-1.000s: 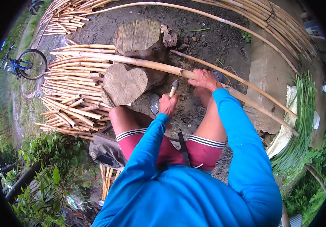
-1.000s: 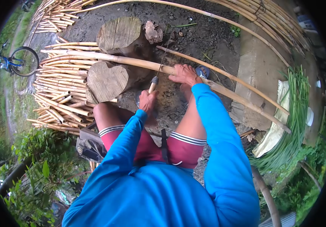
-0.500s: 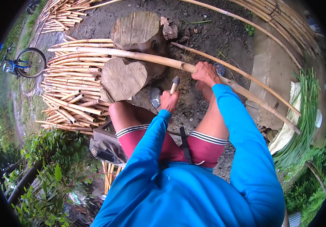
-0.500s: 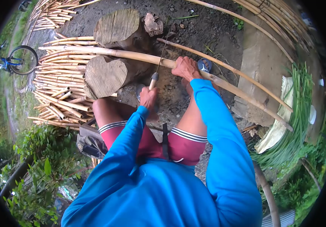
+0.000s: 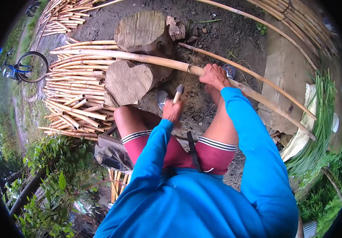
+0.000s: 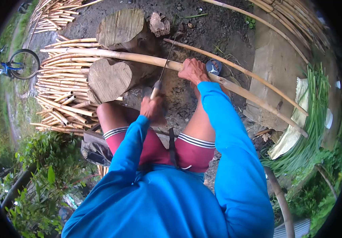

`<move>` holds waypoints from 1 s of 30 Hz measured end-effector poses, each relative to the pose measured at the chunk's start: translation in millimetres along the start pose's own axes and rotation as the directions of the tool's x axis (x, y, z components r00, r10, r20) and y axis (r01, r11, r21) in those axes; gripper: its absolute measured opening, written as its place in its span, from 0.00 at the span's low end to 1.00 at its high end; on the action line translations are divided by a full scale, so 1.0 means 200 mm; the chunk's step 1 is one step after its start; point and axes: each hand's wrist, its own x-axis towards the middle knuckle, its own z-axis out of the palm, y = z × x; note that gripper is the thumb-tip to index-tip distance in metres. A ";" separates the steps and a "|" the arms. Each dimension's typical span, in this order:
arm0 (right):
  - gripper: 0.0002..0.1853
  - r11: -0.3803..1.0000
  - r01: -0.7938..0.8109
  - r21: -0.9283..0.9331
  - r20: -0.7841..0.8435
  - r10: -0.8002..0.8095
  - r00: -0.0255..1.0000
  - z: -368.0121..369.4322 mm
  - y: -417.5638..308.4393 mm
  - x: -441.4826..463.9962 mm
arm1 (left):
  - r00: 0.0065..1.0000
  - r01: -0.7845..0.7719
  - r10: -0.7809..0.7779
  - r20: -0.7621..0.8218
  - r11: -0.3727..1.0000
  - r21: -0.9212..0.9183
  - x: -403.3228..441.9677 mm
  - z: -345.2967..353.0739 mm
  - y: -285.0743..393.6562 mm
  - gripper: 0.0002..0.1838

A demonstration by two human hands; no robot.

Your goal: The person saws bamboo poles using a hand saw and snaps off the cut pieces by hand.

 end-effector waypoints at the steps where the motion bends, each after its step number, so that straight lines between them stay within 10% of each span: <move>1: 0.18 1.000 -0.001 -0.001 -0.008 0.001 1.000 0.02 0.02 0.02 | 0.998 -0.049 0.047 -0.045 0.998 -0.046 -0.13 -0.02 -0.07 0.23; 5: 0.18 1.000 -0.022 -0.012 0.007 0.022 1.000 0.04 0.01 0.02 | 0.976 0.215 -0.215 0.022 0.965 -0.152 -0.25 -0.04 -0.14 0.24; 9: 0.18 1.000 0.015 0.028 -0.043 -0.014 0.999 0.02 0.01 0.00 | 0.979 0.189 -0.196 -0.055 0.975 -0.113 0.22 0.02 0.17 0.27; 11: 0.18 1.000 0.010 0.012 -0.027 -0.010 1.000 0.02 0.00 0.01 | 0.995 -0.069 0.070 -0.071 0.998 0.007 0.13 0.03 0.01 0.23; 16: 0.19 1.000 -0.018 0.002 -0.010 0.018 1.000 0.04 0.01 0.01 | 0.971 0.241 -0.238 0.034 0.961 -0.137 -0.31 -0.10 -0.09 0.24; 20: 0.19 0.999 -0.034 0.000 -0.031 0.034 0.999 0.03 -0.03 -0.01 | 0.966 0.251 -0.256 -0.019 0.957 -0.144 0.15 0.02 0.18 0.26; 22: 0.19 0.999 -0.039 0.008 -0.001 0.039 0.999 0.01 -0.02 -0.01 | 0.976 0.217 -0.216 0.024 0.971 -0.097 0.12 -0.05 0.26 0.24; 24: 0.19 1.000 -0.018 0.000 0.001 0.018 1.000 0.01 -0.01 -0.01 | 0.947 -0.313 0.314 0.072 0.842 0.438 -0.03 -0.03 -0.17 0.24; 26: 0.19 1.000 -0.009 0.004 -0.002 0.009 1.000 0.01 -0.02 0.02 | 0.992 -0.016 0.008 -0.123 0.998 -0.065 -0.28 -0.07 -0.22 0.16; 30: 0.19 1.000 -0.029 -0.007 -0.018 0.028 0.999 0.02 -0.02 0.02 | 0.987 0.160 -0.162 -0.007 0.981 -0.110 -0.01 -0.02 0.07 0.23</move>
